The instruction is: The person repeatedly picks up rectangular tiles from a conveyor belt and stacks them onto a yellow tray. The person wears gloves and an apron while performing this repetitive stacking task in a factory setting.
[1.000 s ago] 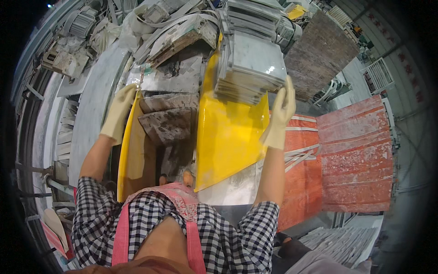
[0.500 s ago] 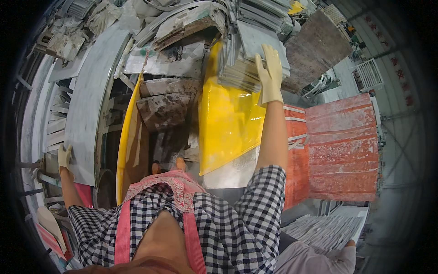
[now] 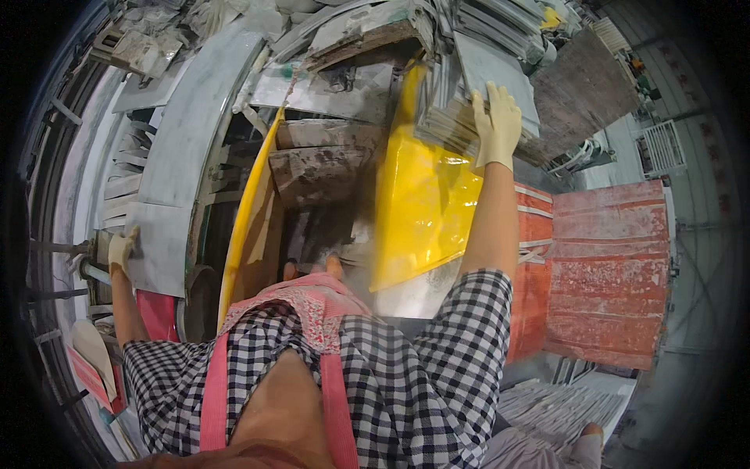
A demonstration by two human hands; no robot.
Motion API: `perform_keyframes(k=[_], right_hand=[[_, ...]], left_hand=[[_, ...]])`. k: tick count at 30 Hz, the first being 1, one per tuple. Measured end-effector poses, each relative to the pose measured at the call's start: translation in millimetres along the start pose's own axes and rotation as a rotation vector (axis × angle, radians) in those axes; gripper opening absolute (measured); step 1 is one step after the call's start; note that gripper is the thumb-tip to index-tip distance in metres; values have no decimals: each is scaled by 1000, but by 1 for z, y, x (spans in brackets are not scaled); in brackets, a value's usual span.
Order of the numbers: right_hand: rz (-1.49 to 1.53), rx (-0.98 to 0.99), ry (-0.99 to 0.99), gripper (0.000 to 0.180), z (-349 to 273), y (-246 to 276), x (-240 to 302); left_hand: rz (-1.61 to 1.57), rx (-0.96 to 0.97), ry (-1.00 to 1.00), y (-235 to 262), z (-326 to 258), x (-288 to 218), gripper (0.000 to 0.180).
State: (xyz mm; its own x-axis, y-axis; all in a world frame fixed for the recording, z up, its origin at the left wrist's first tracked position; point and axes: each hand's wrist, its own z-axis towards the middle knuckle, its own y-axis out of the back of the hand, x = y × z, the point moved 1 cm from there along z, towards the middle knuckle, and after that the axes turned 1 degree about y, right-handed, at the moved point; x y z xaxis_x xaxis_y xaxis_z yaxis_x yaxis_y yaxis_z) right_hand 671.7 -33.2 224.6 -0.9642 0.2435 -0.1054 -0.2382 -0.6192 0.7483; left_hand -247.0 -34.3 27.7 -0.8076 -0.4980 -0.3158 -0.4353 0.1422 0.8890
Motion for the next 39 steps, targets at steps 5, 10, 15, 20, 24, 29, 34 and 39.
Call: perform_keyframes(k=[5, 10, 15, 20, 24, 29, 34, 39], right_hand=[[7, -137, 50, 45, -5, 10, 11], [11, -227, 68, 39, -3, 28, 26], [70, -136, -13, 39, 0, 37, 29], [114, -120, -41, 33, -1, 39, 19], [161, -34, -158, 34, 4, 37, 12], [711, -140, -565, 50, 20, 37, -8], [1250, -375, -563, 39, 11, 40, -61], [1011, -247, -624, 49, 2, 13, -105]], left_hand=[[-372, 118, -110, 49, -83, -30, 42], [-454, 175, -301, 60, -135, -60, 30], [-551, -13, -264, 105, -181, -103, 30], [-756, -98, -399, 161, -220, -193, 42], [-1018, -72, -441, 147, -189, -314, 49], [-1359, 535, -854, 41, -199, -513, 55], [-1495, 858, -689, -67, -241, -707, 52], [-1272, 832, -657, -140, -242, -813, 46]])
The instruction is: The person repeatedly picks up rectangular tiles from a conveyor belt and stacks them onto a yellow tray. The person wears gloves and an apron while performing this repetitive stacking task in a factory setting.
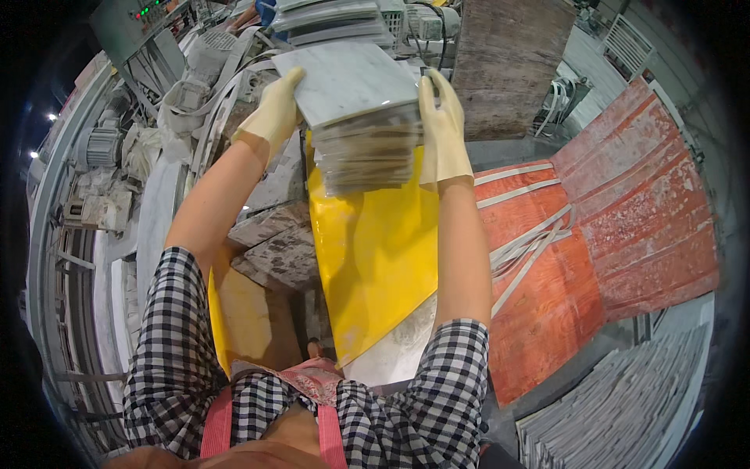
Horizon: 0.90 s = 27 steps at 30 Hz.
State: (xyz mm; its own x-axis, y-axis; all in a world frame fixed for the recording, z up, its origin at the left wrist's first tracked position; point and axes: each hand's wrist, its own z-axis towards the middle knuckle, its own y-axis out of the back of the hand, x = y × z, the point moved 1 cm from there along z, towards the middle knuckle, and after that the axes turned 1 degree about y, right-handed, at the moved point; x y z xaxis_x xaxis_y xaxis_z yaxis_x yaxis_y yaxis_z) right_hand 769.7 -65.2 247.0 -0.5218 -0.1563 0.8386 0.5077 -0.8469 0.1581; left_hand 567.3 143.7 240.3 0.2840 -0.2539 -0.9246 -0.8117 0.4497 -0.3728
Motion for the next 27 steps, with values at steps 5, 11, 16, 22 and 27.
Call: perform_keyframes(k=[5, 11, 16, 22, 27], right_hand=[[-165, 60, 31, 43, -8, -2, -28], [-162, -22, -49, 35, -17, -12, -24], [-107, -24, -85, 34, -23, -16, -11], [-23, -41, -127, 33, -23, -16, -18], [-61, -11, -306, 42, -20, -5, -21]], left_hand=[[368, 49, -25, -10, -1, -23, 55], [1671, 201, -126, -8, -27, -67, 63], [1615, 36, -414, -5, -43, -55, 66], [1083, 37, -119, -14, -53, -27, 88], [971, -81, -221, -26, -40, 3, 82]])
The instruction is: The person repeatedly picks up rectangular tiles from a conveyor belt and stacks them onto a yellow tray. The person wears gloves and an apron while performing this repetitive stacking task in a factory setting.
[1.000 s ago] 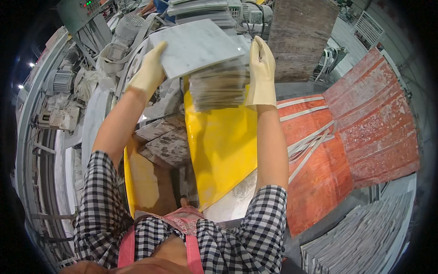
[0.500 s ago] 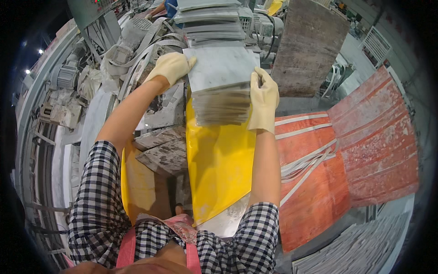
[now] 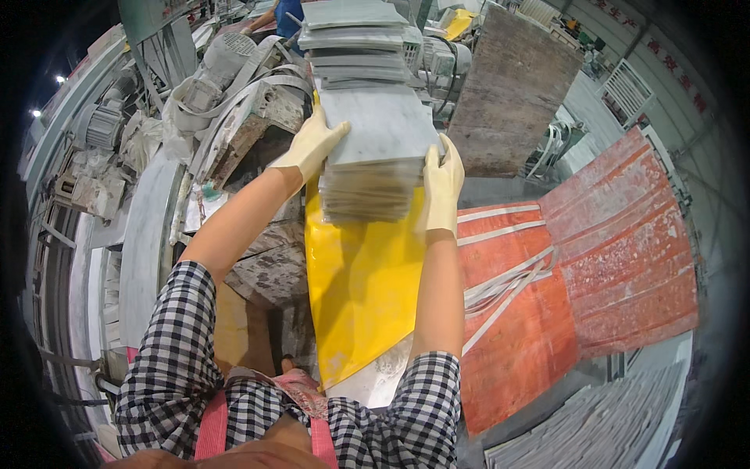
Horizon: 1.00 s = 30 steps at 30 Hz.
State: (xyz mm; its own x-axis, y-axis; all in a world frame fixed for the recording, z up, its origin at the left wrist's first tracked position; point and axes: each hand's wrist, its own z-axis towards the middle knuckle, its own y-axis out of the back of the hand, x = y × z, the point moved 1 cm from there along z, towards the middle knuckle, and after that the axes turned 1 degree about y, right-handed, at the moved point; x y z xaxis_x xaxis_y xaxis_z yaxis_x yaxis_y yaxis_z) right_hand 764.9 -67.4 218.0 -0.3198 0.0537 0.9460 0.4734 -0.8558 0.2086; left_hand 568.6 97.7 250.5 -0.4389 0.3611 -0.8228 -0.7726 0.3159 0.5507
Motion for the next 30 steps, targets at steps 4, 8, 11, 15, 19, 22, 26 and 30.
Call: perform_keyframes(k=[4, 8, 11, 15, 19, 22, 26, 30], right_hand=[[159, 45, 86, 36, -20, 11, 12], [340, -73, 121, 32, -38, 0, 18], [310, -191, 138, 28, -37, -12, 14], [176, -267, 244, 25, -32, -14, 8], [51, -257, 260, 24, -34, -9, 13], [211, -158, 106, 29, -35, -8, 23], [194, -185, 129, 48, -48, 7, 37], [327, -230, 338, 47, -82, 28, 43]], left_hand=[[-27, 38, -2, 0, 0, 1, 79], [-83, 9, -47, -1, -7, -3, 83], [-62, -26, -49, -8, -5, 2, 80], [-139, -38, -55, -16, 0, 15, 72], [30, -105, -120, -15, 6, 7, 65], [121, -274, -159, 6, -4, -6, 66], [-181, -85, -392, 70, -52, 16, 49], [-45, -85, -525, 156, -136, 118, 43]])
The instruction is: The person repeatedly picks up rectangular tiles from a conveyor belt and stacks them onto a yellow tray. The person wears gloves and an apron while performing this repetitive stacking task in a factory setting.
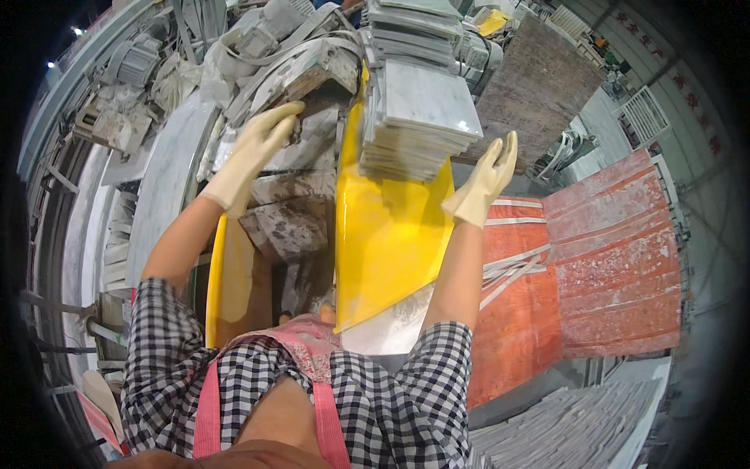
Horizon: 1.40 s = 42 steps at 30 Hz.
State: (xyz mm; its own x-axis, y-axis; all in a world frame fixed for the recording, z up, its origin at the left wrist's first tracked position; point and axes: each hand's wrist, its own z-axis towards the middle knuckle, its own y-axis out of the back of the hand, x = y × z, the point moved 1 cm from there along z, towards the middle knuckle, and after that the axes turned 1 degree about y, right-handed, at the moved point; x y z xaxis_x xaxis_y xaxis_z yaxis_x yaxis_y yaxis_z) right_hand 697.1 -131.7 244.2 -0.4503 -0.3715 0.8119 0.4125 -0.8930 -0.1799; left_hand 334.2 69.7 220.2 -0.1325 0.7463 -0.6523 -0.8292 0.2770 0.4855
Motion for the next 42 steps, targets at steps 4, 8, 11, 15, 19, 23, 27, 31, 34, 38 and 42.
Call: perform_keyframes(k=[4, 8, 11, 15, 19, 23, 27, 31, 34, 38, 42], right_hand=[[-183, 241, 193, 41, -54, 20, 5], [-522, 574, 211, 47, -134, 31, -17], [-611, 695, 30, 47, -188, 34, -32], [-635, 825, -13, 41, -221, 35, -39], [-707, 869, 91, 40, -238, 40, -45], [-869, 913, 105, 46, -253, 51, -54], [-886, 882, 184, 51, -264, 55, -58], [-820, 868, 198, 54, -269, 57, -58], [-883, 838, 233, 50, -271, 58, -60], [-880, 859, 207, 52, -272, 58, -61], [-907, 817, 208, 49, -273, 56, -55]], left_hand=[[364, -99, 559, 110, -153, 91, 48], [799, -164, 961, 200, -304, 162, 60], [1099, -110, 936, 215, -372, 180, 64], [1168, -13, 996, 186, -394, 172, 67], [1266, -84, 973, 166, -380, 150, 65], [1256, -46, 1041, 164, -371, 137, 61], [1189, -79, 1131, 158, -364, 135, 60], [1186, -128, 1118, 140, -354, 128, 59], [1250, -211, 1011, 127, -350, 117, 55], [1302, -223, 949, 121, -348, 109, 53], [1287, -206, 962, 122, -348, 112, 48]])
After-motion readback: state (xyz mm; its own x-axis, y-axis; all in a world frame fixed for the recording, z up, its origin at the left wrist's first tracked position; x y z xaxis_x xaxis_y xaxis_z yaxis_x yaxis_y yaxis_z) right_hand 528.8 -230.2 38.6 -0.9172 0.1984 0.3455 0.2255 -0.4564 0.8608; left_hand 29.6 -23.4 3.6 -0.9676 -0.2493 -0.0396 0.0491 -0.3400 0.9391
